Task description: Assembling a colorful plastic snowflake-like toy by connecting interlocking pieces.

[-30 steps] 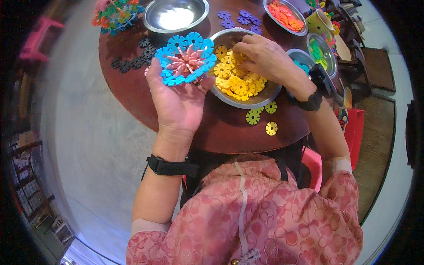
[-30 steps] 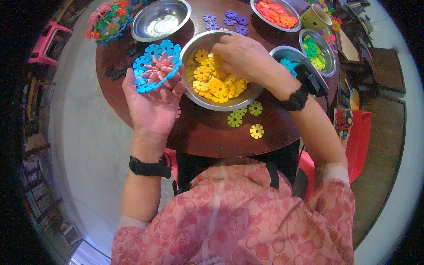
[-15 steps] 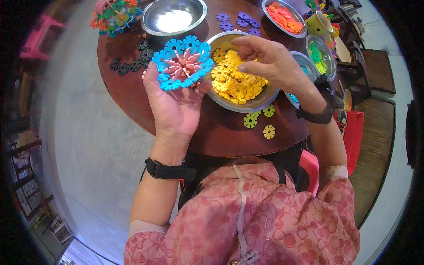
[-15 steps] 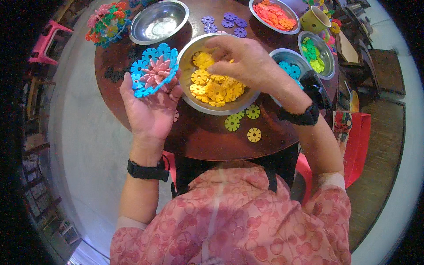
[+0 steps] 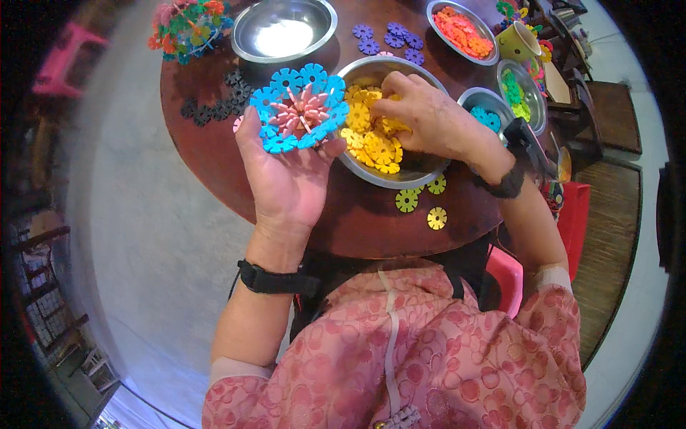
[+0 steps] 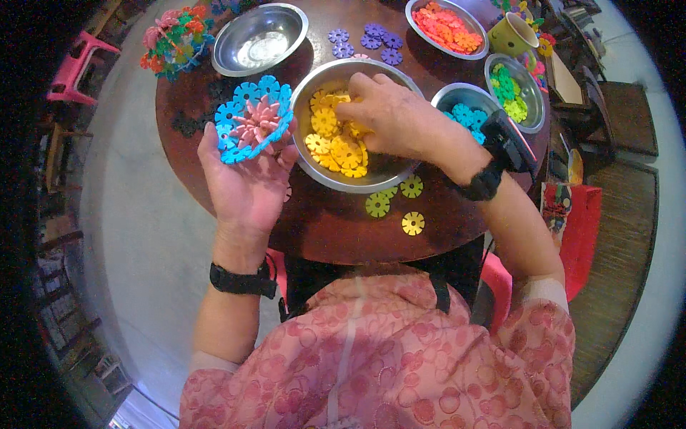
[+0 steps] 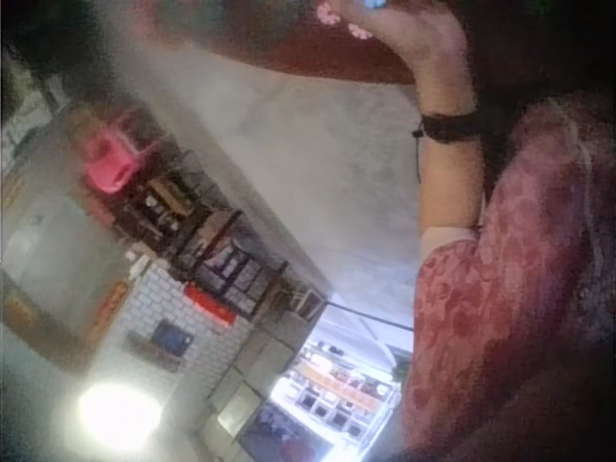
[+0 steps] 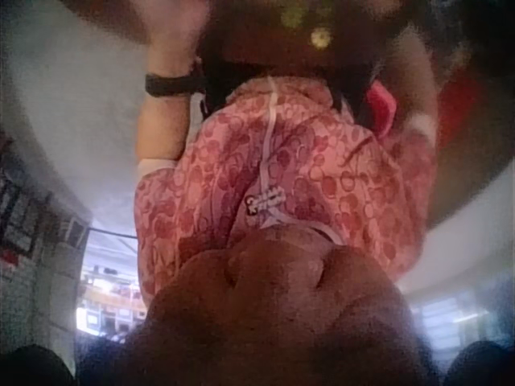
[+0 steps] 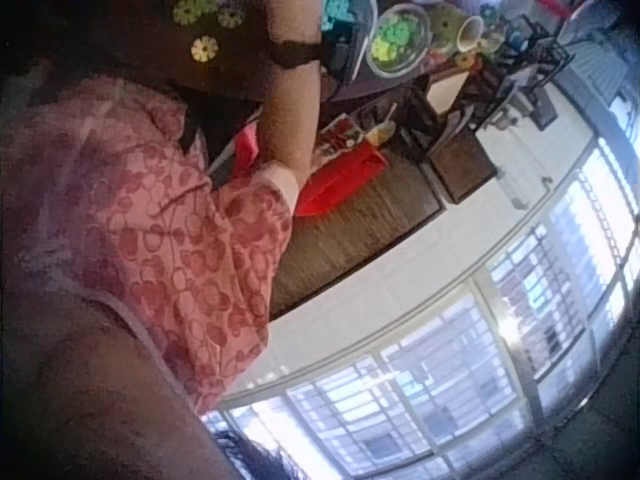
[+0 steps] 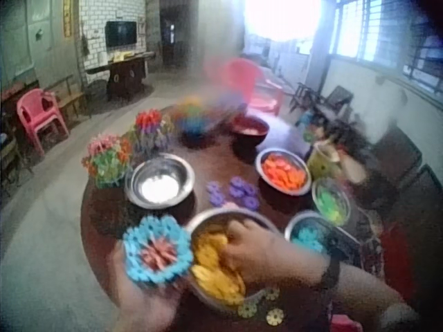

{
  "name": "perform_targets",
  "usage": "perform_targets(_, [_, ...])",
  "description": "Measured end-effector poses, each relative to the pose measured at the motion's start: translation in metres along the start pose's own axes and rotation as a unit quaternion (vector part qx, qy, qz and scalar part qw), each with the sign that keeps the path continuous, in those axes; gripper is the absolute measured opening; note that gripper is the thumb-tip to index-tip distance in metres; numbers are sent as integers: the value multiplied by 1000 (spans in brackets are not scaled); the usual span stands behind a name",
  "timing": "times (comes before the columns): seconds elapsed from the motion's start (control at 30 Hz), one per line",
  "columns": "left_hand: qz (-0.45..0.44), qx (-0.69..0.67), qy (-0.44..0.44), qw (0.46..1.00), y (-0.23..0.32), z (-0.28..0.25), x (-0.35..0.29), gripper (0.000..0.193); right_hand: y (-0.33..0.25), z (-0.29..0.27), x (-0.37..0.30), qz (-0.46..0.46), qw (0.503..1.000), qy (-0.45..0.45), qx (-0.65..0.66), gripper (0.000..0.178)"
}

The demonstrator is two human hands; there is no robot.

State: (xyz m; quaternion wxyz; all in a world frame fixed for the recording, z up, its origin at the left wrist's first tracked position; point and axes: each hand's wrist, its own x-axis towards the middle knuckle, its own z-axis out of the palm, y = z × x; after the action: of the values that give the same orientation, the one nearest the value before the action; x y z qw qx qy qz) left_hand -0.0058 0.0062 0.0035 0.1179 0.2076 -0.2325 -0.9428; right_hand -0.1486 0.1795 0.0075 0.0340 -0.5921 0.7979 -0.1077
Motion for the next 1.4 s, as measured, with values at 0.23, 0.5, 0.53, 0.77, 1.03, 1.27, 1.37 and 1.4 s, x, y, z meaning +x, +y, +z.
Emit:
perform_targets(0.23, [-1,-9,-6,1000,-1,2,-2,51,25,-9,13,65,983,24,172,30])
perform_targets(0.5, [-6,-11,-9,1000,-2,0,-2,54,28,-20,8,111,967,88,210,32])
perform_targets(0.53, [-11,-18,-11,1000,-1,-1,-1,54,24,-28,7,176,943,65,276,32])
perform_targets(0.77, [-6,-16,11,1000,-1,3,-3,60,31,-40,-10,177,937,109,281,28])
perform_targets(1.03, [-13,-18,-7,1000,-1,-1,-1,55,-2,-27,-21,19,998,43,48,40])
perform_targets(1.27, [-12,-20,-21,999,-2,-2,-2,55,-32,10,-1,19,998,42,-38,44])
perform_targets(1.37, [-7,-16,-21,1000,-2,-1,-1,54,-25,13,4,21,998,54,-14,39])
perform_targets(1.4, [-6,-17,-20,1000,-3,-1,-1,54,-20,13,6,19,998,52,-13,39])
